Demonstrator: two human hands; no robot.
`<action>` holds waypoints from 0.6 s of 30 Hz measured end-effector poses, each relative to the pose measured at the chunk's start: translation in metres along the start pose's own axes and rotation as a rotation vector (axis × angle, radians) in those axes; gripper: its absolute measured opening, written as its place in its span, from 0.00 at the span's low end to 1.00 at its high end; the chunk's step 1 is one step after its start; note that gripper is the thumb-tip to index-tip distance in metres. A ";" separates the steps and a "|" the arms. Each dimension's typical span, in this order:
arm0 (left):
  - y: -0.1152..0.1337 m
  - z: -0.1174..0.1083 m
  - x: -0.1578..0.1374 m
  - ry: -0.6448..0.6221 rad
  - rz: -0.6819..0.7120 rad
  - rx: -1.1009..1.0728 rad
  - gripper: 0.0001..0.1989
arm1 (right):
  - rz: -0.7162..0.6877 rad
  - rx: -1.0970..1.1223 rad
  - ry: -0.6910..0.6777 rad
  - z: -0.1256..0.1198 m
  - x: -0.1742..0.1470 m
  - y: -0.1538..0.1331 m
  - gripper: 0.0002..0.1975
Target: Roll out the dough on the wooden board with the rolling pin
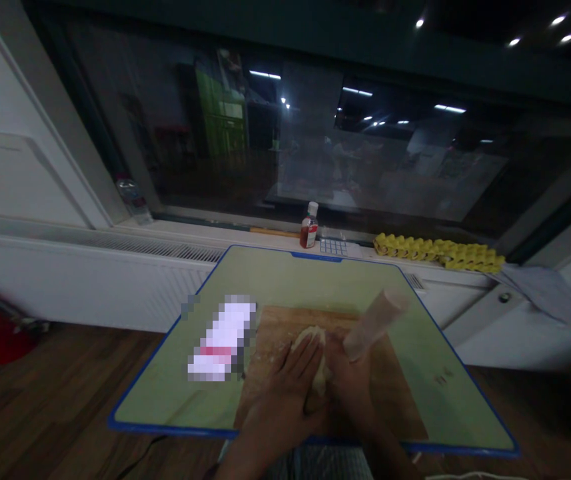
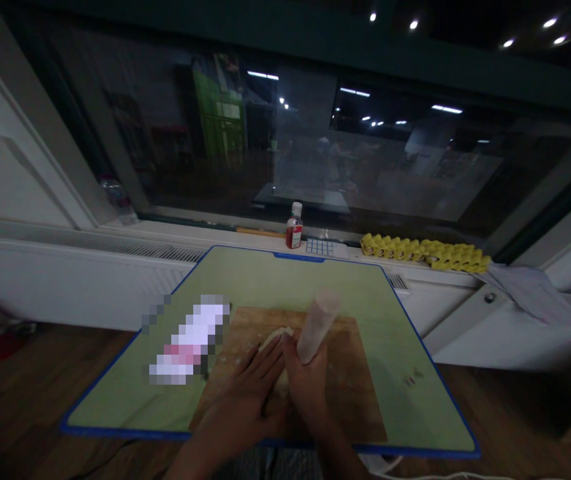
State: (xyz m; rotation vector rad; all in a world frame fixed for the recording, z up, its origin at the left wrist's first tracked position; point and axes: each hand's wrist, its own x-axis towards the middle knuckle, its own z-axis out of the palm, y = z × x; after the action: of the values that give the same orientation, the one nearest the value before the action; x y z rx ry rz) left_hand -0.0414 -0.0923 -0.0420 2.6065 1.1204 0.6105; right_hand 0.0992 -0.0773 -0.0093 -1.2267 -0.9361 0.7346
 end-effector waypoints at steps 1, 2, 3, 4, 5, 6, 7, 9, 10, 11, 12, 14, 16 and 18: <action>0.000 0.000 0.000 0.002 0.002 0.000 0.46 | 0.020 -0.007 0.012 0.000 -0.001 0.002 0.17; 0.001 -0.001 0.000 0.008 0.004 0.000 0.46 | 0.027 -0.004 0.022 0.000 -0.002 0.003 0.17; 0.001 -0.002 0.000 0.015 0.007 0.001 0.46 | 0.035 -0.006 0.036 0.001 -0.002 0.004 0.18; 0.002 -0.003 0.001 0.021 0.008 0.002 0.46 | 0.041 -0.010 0.042 0.001 -0.003 0.004 0.18; 0.003 -0.003 0.001 0.024 0.007 0.002 0.46 | 0.045 -0.014 0.032 0.001 -0.003 0.004 0.18; 0.003 -0.004 0.001 0.023 0.006 0.000 0.46 | 0.050 -0.019 0.017 0.002 -0.004 0.004 0.18; 0.004 -0.005 0.001 0.019 0.002 -0.004 0.46 | 0.054 -0.022 0.001 0.002 -0.004 0.003 0.18; 0.005 -0.006 0.002 0.007 -0.008 -0.012 0.46 | 0.064 -0.020 -0.037 0.002 -0.003 0.001 0.19; 0.005 -0.006 0.002 0.004 -0.012 -0.015 0.46 | 0.071 -0.013 -0.052 0.002 -0.002 0.000 0.19; 0.004 -0.005 0.001 0.002 -0.014 -0.017 0.46 | 0.082 0.001 -0.064 0.001 -0.001 0.000 0.19; 0.004 -0.004 0.001 0.002 -0.016 -0.019 0.45 | 0.094 0.019 -0.078 0.000 0.000 0.000 0.18; 0.002 -0.001 0.000 0.001 -0.016 -0.023 0.45 | 0.113 0.059 -0.099 -0.002 0.003 0.001 0.17; 0.001 0.001 -0.002 -0.003 -0.018 -0.026 0.44 | 0.116 0.103 -0.108 -0.004 0.005 0.004 0.17; 0.001 0.001 -0.002 -0.011 -0.021 -0.028 0.43 | 0.101 0.132 -0.107 -0.006 0.004 0.007 0.18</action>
State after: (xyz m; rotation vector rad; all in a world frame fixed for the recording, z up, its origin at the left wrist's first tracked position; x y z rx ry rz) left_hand -0.0416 -0.0946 -0.0436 2.5685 1.1264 0.6015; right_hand 0.1065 -0.0752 -0.0163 -1.1336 -0.9032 0.9347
